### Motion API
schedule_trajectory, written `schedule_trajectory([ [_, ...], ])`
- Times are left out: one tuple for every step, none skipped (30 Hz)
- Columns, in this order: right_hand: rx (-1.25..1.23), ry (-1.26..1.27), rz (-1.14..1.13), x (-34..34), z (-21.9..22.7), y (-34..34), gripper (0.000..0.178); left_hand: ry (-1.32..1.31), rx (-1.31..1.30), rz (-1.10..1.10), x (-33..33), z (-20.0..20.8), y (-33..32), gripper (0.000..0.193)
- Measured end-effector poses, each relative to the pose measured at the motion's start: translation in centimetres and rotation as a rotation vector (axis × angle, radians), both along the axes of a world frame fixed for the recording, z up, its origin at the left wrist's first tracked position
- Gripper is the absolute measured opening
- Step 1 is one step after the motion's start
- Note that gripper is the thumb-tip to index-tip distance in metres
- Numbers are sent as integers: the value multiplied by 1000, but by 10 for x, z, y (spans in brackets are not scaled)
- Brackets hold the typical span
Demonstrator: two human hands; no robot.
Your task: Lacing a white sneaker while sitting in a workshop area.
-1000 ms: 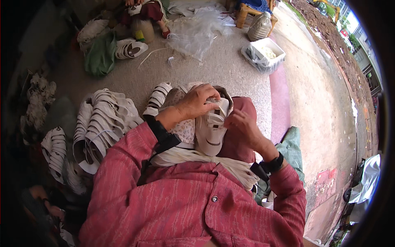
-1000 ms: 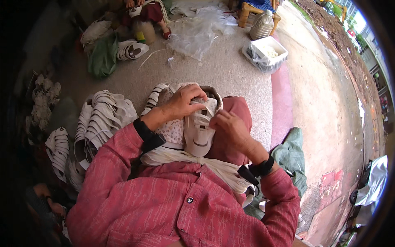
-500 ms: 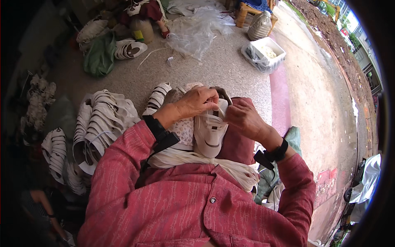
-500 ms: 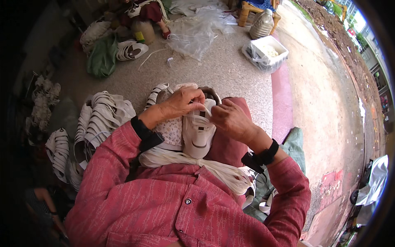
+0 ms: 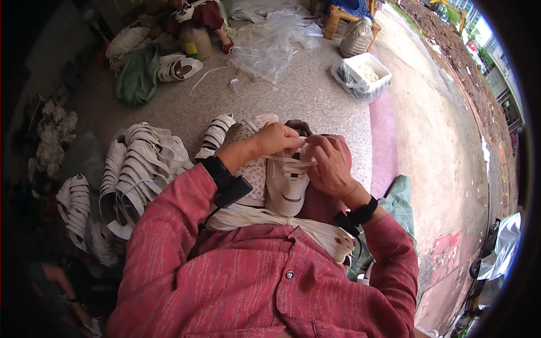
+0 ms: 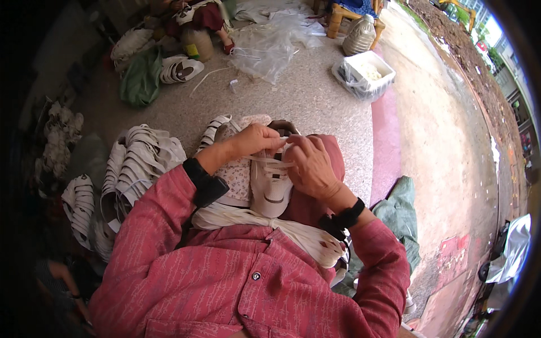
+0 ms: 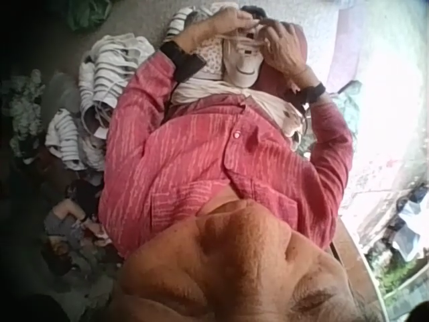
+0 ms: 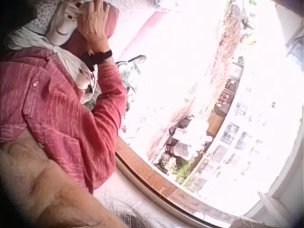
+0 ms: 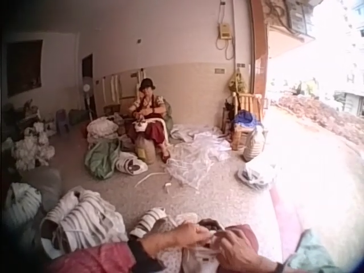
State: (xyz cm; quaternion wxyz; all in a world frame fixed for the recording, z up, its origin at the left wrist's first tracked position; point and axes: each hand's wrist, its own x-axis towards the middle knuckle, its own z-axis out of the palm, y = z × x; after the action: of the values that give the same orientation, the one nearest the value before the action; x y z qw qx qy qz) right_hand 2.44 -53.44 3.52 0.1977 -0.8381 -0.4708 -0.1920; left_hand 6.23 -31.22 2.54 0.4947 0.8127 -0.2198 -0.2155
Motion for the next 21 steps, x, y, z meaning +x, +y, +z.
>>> schedule_trajectory([
  [39,146,29,-1,4,-3,32,213,-248,51,0,-3,3,24],
  [78,292,59,-1,6,-6,37,210,-255,60,4,-4,9,24],
  [67,282,107,1,7,-8,42,295,-438,119,10,0,14,24],
  [60,282,110,1,8,-10,42,379,-619,178,12,3,16,24],
  [97,341,110,0,11,-11,38,387,-579,224,7,2,14,25],
  [144,400,105,0,13,-12,34,386,-574,222,-2,12,8,25],
  [152,398,106,2,11,-11,34,167,-511,336,-14,24,2,25],
  [158,408,76,5,8,-10,31,-54,-441,444,-19,31,0,25],
  [163,416,55,6,8,-6,28,-738,-90,491,-20,26,16,25],
  [176,414,54,7,8,-2,28,-743,-80,483,-29,26,26,25],
  [132,475,-14,8,7,2,27,-347,-194,539,-45,24,34,24],
  [86,534,-72,7,10,8,27,48,-299,592,-65,25,41,25],
  [98,528,-71,5,9,10,27,325,-422,496,-81,19,46,26],
  [94,420,-30,2,7,12,25,602,-541,396,-95,13,48,28],
  [86,312,8,-1,5,12,23,597,-535,396,-106,11,44,28],
  [92,308,13,-6,5,10,23,761,-713,394,-116,11,37,31],
  [152,394,66,-13,5,7,21,925,-893,385,-120,12,33,34],
  [210,477,116,-20,5,2,19,920,-893,381,-116,7,34,34],
  [373,1000,170,-31,13,-2,22,865,-1143,346,-112,-3,38,35],
  [472,1226,165,-40,24,-14,19,800,-1392,303,-108,-12,42,37],
  [576,1451,149,-47,31,-31,17,759,-1501,363,-102,-14,52,33],
])
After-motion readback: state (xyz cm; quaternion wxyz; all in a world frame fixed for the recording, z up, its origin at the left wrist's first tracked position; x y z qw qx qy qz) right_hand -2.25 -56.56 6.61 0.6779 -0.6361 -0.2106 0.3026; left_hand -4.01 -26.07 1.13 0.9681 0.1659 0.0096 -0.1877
